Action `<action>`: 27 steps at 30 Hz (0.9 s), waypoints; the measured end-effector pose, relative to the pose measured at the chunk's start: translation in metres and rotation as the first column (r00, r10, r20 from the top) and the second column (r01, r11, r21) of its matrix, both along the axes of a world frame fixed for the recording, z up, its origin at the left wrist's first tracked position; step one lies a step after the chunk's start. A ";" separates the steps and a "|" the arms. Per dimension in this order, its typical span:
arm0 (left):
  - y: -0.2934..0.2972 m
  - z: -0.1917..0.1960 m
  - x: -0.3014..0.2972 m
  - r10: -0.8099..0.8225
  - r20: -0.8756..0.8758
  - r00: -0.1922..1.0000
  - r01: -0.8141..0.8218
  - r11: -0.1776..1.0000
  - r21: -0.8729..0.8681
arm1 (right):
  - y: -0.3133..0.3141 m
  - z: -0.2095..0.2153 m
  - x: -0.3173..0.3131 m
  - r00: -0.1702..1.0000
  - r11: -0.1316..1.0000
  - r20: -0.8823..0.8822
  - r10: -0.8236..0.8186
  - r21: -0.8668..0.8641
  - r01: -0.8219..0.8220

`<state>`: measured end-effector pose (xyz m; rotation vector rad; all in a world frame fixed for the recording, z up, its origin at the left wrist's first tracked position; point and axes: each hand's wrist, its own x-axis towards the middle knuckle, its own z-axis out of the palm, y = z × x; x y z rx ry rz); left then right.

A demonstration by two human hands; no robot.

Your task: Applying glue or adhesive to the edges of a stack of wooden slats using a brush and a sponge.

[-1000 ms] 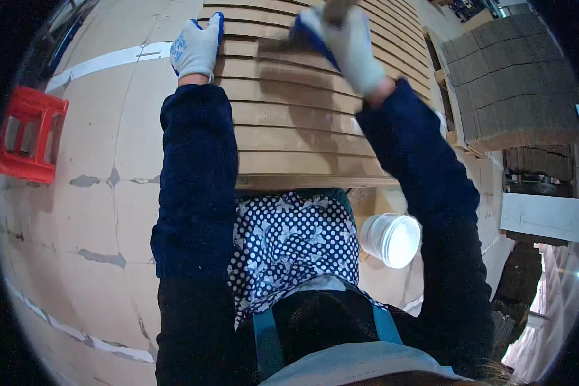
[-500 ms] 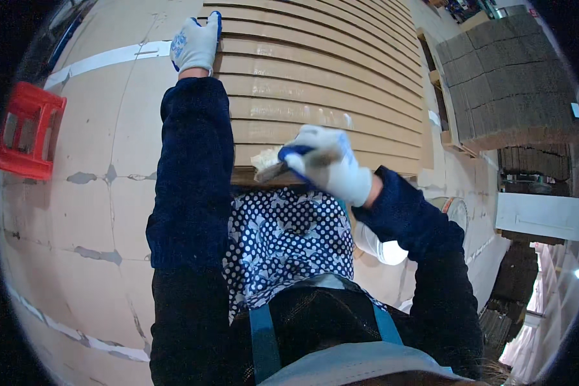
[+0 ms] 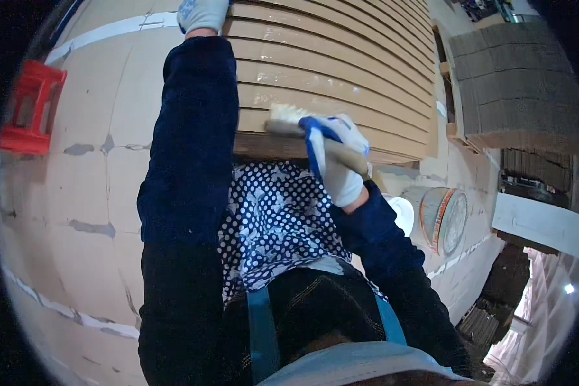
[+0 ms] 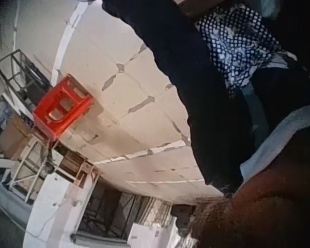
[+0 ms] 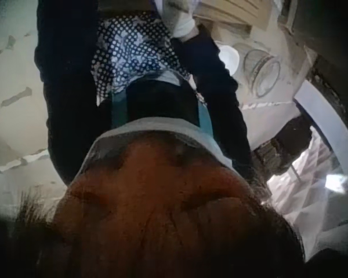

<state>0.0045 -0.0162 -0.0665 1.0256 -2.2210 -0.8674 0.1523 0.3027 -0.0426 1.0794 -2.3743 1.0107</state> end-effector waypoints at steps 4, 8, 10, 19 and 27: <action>0.000 -0.004 -0.003 0.021 0.019 1.000 -0.020 1.000 -0.014 | -0.031 0.032 -0.019 0.996 0.992 0.031 0.083 -0.100 -0.080; 0.000 -0.006 -0.003 0.016 0.023 1.000 -0.015 0.999 -0.036 | -0.053 0.030 -0.025 0.995 0.997 -0.090 0.040 0.064 -0.034; -0.001 -0.006 -0.002 0.010 0.005 1.000 -0.010 1.000 -0.010 | -0.047 0.022 -0.007 0.981 0.980 -0.051 0.189 0.076 -0.185; 0.001 -0.001 0.001 -0.001 0.015 1.000 0.000 0.999 0.040 | -0.090 0.049 -0.151 0.985 0.993 -0.125 -0.119 -0.020 0.117; 0.004 0.002 0.004 0.025 -0.020 1.000 -0.024 0.998 0.055 | -0.041 0.023 -0.078 0.949 0.934 0.102 0.299 0.171 -0.313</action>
